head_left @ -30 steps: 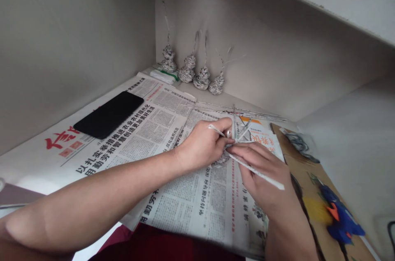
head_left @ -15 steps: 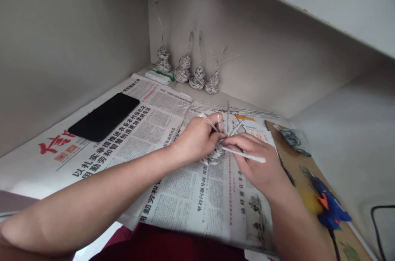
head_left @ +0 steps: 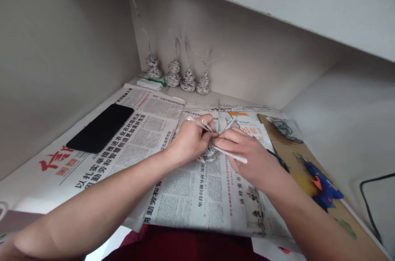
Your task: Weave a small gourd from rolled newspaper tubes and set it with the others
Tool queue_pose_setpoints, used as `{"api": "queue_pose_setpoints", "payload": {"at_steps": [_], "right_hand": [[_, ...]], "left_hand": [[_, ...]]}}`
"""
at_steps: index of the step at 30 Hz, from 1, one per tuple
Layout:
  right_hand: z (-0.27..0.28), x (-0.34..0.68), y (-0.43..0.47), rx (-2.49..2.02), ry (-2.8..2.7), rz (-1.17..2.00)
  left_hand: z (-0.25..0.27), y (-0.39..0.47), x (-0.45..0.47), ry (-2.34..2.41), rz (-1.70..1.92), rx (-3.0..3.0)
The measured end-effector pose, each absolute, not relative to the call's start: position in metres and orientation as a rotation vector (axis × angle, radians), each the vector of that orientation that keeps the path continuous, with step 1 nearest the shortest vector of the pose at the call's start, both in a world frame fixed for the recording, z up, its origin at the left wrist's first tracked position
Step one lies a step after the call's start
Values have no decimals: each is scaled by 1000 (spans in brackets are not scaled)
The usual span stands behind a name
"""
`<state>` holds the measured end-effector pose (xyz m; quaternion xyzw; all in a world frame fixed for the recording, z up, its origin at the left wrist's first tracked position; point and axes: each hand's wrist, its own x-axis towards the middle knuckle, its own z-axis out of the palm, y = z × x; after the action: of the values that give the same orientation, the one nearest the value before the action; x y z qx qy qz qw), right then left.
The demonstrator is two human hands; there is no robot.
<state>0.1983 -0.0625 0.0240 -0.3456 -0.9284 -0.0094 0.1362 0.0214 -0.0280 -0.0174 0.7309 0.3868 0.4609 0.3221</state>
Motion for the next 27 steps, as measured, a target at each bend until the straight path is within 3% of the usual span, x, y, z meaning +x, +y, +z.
{"api": "queue_pose_setpoints", "payload": {"at_steps": [6,14,22,27], "right_hand": [[37,197,-48,-930,-2814,-79],[37,201,-34,-930,-2607,174],[31,185,-54,-1214,-2563,-177],[12,191,-59,-1001,-2464,-162]], "left_hand": [[-15,-24,20,1034,1157,1935],[-16,-20,18,1066,1127,1870],[-13,-23,19,1086,1164,1847],[-10,-25,20,1071,1156,1837]]}}
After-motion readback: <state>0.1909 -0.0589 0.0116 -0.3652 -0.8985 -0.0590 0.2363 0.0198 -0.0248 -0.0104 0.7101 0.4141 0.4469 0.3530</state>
